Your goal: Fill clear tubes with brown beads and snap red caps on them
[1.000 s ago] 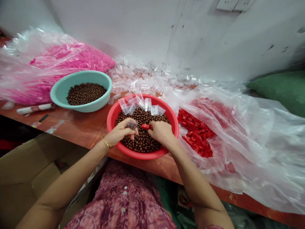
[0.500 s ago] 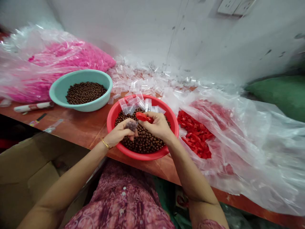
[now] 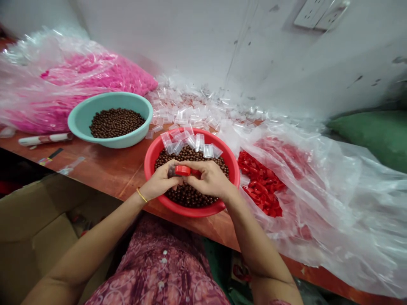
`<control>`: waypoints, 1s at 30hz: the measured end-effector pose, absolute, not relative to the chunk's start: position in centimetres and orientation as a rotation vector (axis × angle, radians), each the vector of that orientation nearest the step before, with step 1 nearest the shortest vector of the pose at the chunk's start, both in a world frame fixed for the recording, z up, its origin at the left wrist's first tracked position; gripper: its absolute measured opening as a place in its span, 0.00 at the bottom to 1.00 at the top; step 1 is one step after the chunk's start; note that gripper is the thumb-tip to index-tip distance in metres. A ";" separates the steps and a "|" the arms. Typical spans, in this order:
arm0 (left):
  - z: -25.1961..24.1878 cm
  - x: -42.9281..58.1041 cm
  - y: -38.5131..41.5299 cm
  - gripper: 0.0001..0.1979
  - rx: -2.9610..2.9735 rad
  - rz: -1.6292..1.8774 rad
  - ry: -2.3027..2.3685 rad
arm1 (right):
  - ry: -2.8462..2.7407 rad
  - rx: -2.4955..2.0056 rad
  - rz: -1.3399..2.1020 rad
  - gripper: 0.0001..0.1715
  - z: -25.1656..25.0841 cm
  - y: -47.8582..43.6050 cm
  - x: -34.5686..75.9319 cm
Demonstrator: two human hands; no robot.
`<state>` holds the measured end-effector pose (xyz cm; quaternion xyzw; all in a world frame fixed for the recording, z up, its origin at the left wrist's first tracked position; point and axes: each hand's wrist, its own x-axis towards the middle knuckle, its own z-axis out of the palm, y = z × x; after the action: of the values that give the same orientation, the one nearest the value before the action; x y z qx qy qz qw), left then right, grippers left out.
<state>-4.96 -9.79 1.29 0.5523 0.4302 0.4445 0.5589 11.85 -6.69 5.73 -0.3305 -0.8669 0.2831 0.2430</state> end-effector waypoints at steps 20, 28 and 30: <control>0.9 -4.9 -10.0 0.09 1.425 1.131 1.048 | -2.244 -0.791 0.510 0.21 3.3 -8.1 11.1; 1.1 -4.7 -10.0 0.06 1.427 1.021 1.164 | -2.516 -0.757 0.141 0.26 3.6 -8.2 12.3; 1.4 -4.7 -10.0 0.05 1.440 0.999 1.166 | -2.531 -0.682 0.181 0.27 3.6 -8.2 12.4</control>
<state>-4.70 -9.99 1.37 0.5941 0.4811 0.4124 0.4955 12.41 -8.19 3.63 -0.2511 -0.9316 0.0668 0.2540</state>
